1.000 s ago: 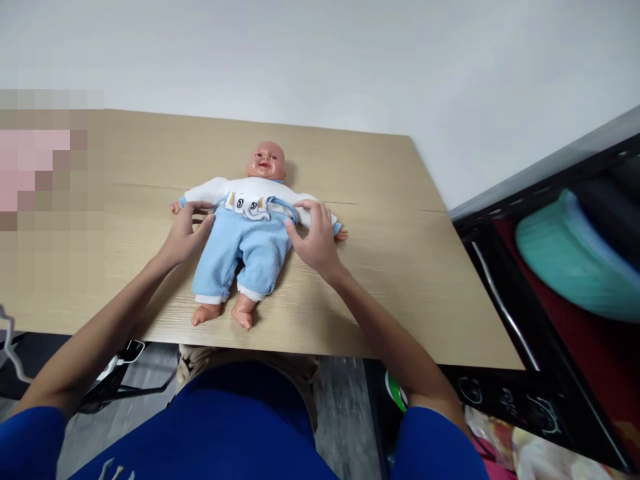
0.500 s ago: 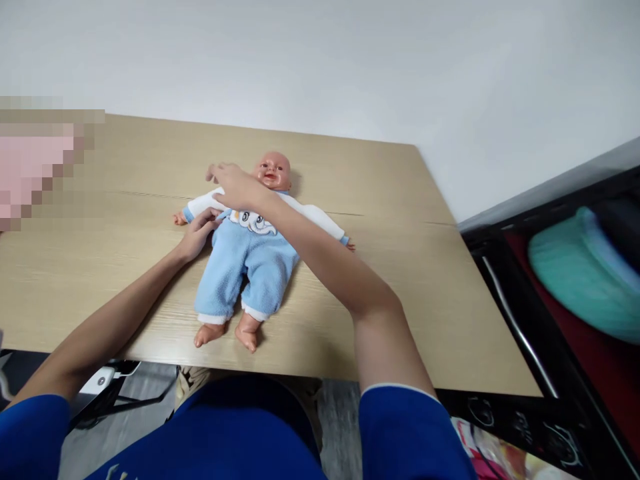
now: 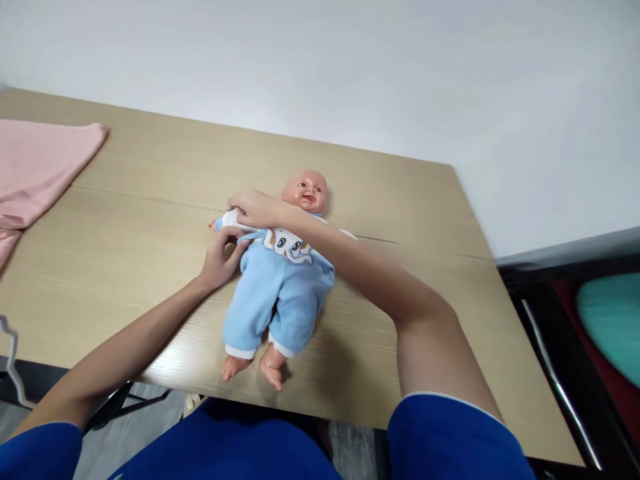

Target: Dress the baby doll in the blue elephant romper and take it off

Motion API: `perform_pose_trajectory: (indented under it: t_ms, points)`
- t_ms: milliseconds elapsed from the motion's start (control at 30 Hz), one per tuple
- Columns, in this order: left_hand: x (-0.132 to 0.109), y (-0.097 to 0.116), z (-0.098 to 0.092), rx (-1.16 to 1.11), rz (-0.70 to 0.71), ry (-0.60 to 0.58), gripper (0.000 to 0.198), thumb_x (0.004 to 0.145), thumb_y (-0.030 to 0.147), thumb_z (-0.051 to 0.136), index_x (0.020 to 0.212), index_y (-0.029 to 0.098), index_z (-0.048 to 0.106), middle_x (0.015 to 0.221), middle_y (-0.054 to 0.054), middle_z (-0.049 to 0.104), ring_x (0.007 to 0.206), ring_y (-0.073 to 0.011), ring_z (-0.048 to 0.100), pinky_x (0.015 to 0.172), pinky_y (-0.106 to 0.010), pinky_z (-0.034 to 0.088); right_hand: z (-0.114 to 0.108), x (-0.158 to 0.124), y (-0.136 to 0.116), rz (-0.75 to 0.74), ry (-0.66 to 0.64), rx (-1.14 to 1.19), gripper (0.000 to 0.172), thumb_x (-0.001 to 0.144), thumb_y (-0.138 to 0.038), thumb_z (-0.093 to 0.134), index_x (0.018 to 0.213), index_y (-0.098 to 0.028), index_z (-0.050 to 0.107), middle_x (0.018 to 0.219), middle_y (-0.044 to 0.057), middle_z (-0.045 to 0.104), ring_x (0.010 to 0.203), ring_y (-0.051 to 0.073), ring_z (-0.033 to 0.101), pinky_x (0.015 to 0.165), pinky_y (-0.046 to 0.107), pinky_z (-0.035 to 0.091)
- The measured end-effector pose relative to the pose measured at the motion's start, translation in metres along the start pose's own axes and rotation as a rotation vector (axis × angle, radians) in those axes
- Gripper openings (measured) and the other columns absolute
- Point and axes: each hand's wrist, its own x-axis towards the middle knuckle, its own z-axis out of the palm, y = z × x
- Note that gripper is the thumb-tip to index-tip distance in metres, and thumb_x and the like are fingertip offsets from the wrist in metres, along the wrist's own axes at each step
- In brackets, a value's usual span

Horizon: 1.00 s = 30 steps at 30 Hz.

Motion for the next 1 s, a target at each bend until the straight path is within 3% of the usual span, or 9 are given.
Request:
perform_pose_trajectory:
  t_ms: [100, 233, 333, 467, 567, 667, 833, 933, 1000]
  points:
    - [-0.004, 0.002, -0.002, 0.032, 0.106, -0.059, 0.030, 0.116, 0.053, 0.067, 0.113, 0.024, 0.071, 0.101, -0.007, 0.077, 0.092, -0.0234, 0.070, 0.087, -0.041, 0.058, 0.001, -0.006, -0.003, 0.067, 0.100, 0.138, 0.036, 0.093, -0.012, 0.052, 0.118, -0.017, 0.077, 0.115, 0.011, 0.083, 0.102, 0.024, 0.071, 0.096, 0.036, 0.053]
    - [-0.007, -0.001, -0.004, 0.078, 0.118, 0.000, 0.034, 0.116, 0.057, 0.064, 0.109, 0.025, 0.070, 0.097, -0.007, 0.075, 0.089, -0.0247, 0.069, 0.087, -0.044, 0.059, -0.007, -0.013, -0.003, 0.144, 0.213, 0.338, 0.033, 0.098, -0.016, 0.044, 0.114, -0.020, 0.073, 0.109, 0.008, 0.079, 0.094, 0.021, 0.066, 0.088, 0.033, 0.052]
    - [-0.012, -0.006, -0.006, 0.160, 0.095, 0.087, 0.043, 0.112, 0.069, 0.062, 0.107, 0.027, 0.067, 0.101, -0.010, 0.071, 0.100, -0.0301, 0.069, 0.101, -0.055, 0.059, -0.014, -0.020, -0.003, 0.107, 0.217, 0.408, 0.031, 0.095, -0.015, 0.044, 0.111, -0.022, 0.070, 0.104, 0.006, 0.075, 0.092, 0.021, 0.063, 0.086, 0.033, 0.052]
    - [-0.017, -0.010, 0.000, 0.205, 0.091, 0.313, 0.055, 0.107, 0.084, 0.052, 0.108, 0.030, 0.054, 0.124, -0.014, 0.059, 0.124, -0.0362, 0.065, 0.116, -0.067, 0.054, -0.015, -0.027, -0.005, 0.030, 0.203, 0.441, 0.028, 0.090, -0.013, 0.045, 0.106, -0.024, 0.065, 0.100, 0.004, 0.072, 0.091, 0.019, 0.062, 0.085, 0.031, 0.051]
    - [-0.017, -0.005, 0.008, 0.136, 0.102, 0.399, 0.052, 0.111, 0.084, 0.039, 0.110, 0.031, 0.039, 0.131, -0.014, 0.058, 0.124, -0.0333, 0.065, 0.114, -0.066, 0.056, -0.012, -0.032, -0.009, -0.046, 0.149, 0.400, 0.025, 0.090, -0.012, 0.045, 0.101, -0.024, 0.064, 0.101, 0.004, 0.074, 0.091, 0.019, 0.064, 0.089, 0.033, 0.052]
    - [-0.014, 0.001, 0.013, 0.048, 0.071, 0.384, 0.045, 0.116, 0.076, 0.036, 0.112, 0.032, 0.032, 0.124, -0.013, 0.064, 0.115, -0.0300, 0.069, 0.110, -0.061, 0.058, -0.011, -0.039, -0.015, -0.089, 0.122, 0.305, 0.026, 0.092, -0.011, 0.046, 0.101, -0.024, 0.067, 0.103, 0.006, 0.078, 0.095, 0.022, 0.068, 0.096, 0.038, 0.055]
    - [-0.010, 0.007, 0.012, 0.040, -0.011, 0.395, 0.042, 0.118, 0.074, 0.036, 0.114, 0.032, 0.035, 0.109, -0.007, 0.065, 0.105, -0.0277, 0.070, 0.103, -0.052, 0.059, -0.016, -0.066, -0.052, -0.017, 0.295, 0.109, 0.025, 0.110, -0.028, 0.052, 0.121, -0.025, 0.074, 0.133, 0.013, 0.077, 0.131, 0.030, 0.068, 0.120, 0.050, 0.051]
    - [-0.008, 0.007, 0.010, -0.013, 0.107, 0.375, 0.032, 0.120, 0.065, 0.043, 0.117, 0.033, 0.040, 0.108, -0.005, 0.066, 0.102, -0.0255, 0.071, 0.099, -0.048, 0.059, -0.014, -0.090, -0.088, 0.101, 0.378, 0.121, 0.029, 0.114, -0.049, 0.060, 0.122, -0.024, 0.072, 0.124, 0.011, 0.078, 0.117, 0.030, 0.071, 0.110, 0.046, 0.055]
    - [-0.007, 0.006, 0.009, -0.007, 0.167, 0.357, 0.032, 0.120, 0.065, 0.044, 0.116, 0.033, 0.040, 0.109, -0.006, 0.065, 0.104, -0.0258, 0.071, 0.099, -0.049, 0.060, -0.009, -0.103, -0.108, 0.214, 0.413, 0.116, 0.038, 0.109, -0.060, 0.071, 0.120, -0.023, 0.070, 0.117, 0.009, 0.079, 0.104, 0.027, 0.071, 0.100, 0.042, 0.056]
